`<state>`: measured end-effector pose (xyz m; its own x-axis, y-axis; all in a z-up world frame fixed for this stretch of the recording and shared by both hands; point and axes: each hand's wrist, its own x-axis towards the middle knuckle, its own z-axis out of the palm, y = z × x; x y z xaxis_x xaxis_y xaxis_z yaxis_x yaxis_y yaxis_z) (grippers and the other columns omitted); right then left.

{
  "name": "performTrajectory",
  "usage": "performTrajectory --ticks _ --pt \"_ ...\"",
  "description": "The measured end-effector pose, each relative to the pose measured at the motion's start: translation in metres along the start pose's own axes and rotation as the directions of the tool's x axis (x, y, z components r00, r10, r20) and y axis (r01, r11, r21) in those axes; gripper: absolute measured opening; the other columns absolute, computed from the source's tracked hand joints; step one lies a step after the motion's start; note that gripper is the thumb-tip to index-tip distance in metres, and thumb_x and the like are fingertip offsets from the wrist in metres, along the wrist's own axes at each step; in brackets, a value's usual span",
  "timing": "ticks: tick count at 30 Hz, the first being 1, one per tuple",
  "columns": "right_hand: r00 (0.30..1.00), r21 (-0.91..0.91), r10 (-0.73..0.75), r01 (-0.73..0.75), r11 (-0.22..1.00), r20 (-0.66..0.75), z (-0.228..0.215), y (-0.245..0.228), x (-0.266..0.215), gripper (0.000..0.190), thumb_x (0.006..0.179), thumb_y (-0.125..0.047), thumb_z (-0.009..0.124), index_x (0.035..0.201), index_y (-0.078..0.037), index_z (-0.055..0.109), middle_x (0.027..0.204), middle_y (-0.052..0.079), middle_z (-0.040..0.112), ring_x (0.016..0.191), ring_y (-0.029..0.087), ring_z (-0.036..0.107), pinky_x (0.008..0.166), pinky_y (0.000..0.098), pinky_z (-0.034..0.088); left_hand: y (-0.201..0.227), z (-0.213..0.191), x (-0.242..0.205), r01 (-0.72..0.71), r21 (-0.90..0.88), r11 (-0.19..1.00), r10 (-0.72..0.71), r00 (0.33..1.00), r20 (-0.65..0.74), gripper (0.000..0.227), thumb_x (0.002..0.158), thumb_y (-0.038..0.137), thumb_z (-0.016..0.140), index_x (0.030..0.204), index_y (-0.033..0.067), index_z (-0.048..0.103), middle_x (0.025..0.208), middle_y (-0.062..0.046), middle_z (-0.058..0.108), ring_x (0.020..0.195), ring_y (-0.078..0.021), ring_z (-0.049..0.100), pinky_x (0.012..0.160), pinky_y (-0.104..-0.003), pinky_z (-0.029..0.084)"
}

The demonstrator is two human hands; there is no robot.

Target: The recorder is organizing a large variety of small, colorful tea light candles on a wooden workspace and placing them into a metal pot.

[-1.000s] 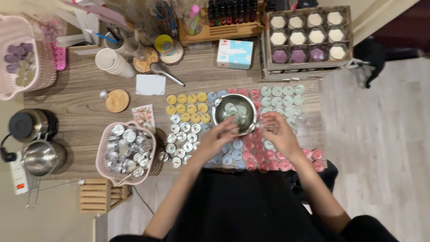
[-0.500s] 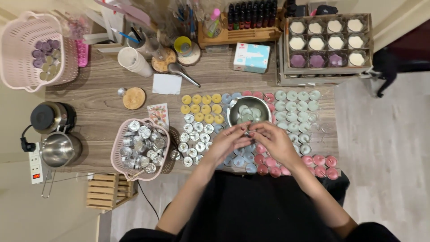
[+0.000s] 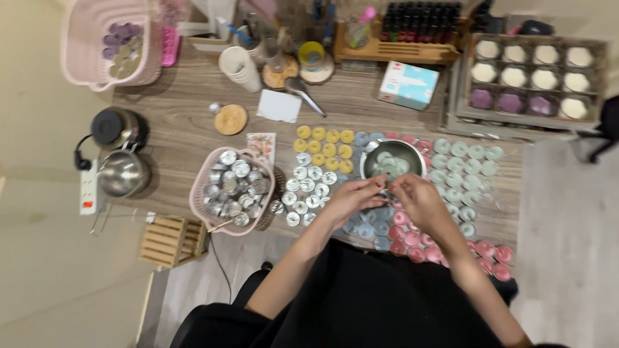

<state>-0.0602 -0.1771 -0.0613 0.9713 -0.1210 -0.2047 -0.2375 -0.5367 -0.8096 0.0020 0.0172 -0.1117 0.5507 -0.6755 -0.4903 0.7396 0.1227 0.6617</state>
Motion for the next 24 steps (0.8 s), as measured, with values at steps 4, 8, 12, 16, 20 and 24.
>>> performTrajectory --ticks 4,8,12,16,20,24 --pt "0.999 0.035 0.037 -0.037 0.999 0.019 0.009 -0.011 0.01 0.023 0.095 -0.023 0.064 0.103 -0.001 0.067 0.087 0.011 0.072 0.075 0.022 0.071 0.068 0.0379 0.055 0.01 -0.004 -0.008 -0.045 -0.089 0.995 0.049 0.998 0.045 0.045 0.103 0.015 0.059 0.144 -0.003 0.055 0.142 -0.007 0.061 0.11 -0.0179 0.068 0.1 -0.032 0.055" --pt "0.992 0.019 -0.085 0.084 0.996 0.098 0.007 -0.007 0.014 0.021 0.098 -0.022 0.059 0.104 -0.002 0.062 0.087 0.012 0.072 0.079 0.024 0.071 0.071 0.0385 0.054 0.018 0.005 -0.013 -0.092 -0.151 0.984 0.099 0.994 0.038 0.046 0.102 0.016 0.058 0.146 0.0024 0.054 0.142 0.002 0.06 0.112 -0.0103 0.065 0.096 -0.028 0.053" --pt "0.98 -0.118 -0.053 0.077 0.99 0.193 0.004 -0.019 0.011 0.018 0.1 -0.021 0.057 0.103 -0.004 0.063 0.085 0.013 0.071 0.079 0.025 0.068 0.073 0.0401 0.052 0.017 0.003 -0.014 -0.093 -0.073 0.993 0.096 0.994 0.046 0.048 0.103 0.015 0.062 0.147 -0.0012 0.056 0.127 -0.007 0.067 0.108 -0.0099 0.064 0.095 -0.026 0.052" --pt "0.976 0.072 -0.009 -0.006 0.997 0.216 0.012 0.001 0.008 0.017 0.099 -0.018 0.055 0.101 -0.004 0.063 0.085 0.009 0.071 0.08 0.019 0.067 0.074 0.0363 0.053 0.031 0.012 -0.022 -0.124 0.085 0.989 0.117 0.989 0.089 0.05 0.099 0.011 0.065 0.147 0.0002 0.057 0.12 -0.006 0.069 0.104 -0.0112 0.065 0.092 -0.027 0.054" --pt "0.967 0.475 -0.058 -0.069 0.877 0.246 0.008 -0.006 0.005 0.016 0.099 -0.014 0.054 0.096 -0.002 0.065 0.088 0.002 0.068 0.086 0.01 0.063 0.08 0.0282 0.051 0.032 0.008 -0.018 -0.138 0.094 0.986 0.123 0.981 0.15 0.049 0.096 0.005 0.068 0.143 0.0028 0.058 0.113 -0.007 0.07 0.1 -0.0135 0.066 0.09 -0.028 0.054" --pt "0.97 0.702 -0.026 -0.157 0.694 0.243 0.022 0.012 0.005 0.015 0.099 -0.01 0.054 0.094 -0.002 0.066 0.086 -0.001 0.063 0.081 0.008 0.056 0.079 0.025 0.047 0.035 0.008 -0.016 -0.119 0.045 0.992 0.112 0.983 0.144 0.047 0.095 0.006 0.071 0.139 0.0022 0.059 0.113 -0.009 0.071 0.1 -0.0145 0.067 0.091 -0.029 0.055"
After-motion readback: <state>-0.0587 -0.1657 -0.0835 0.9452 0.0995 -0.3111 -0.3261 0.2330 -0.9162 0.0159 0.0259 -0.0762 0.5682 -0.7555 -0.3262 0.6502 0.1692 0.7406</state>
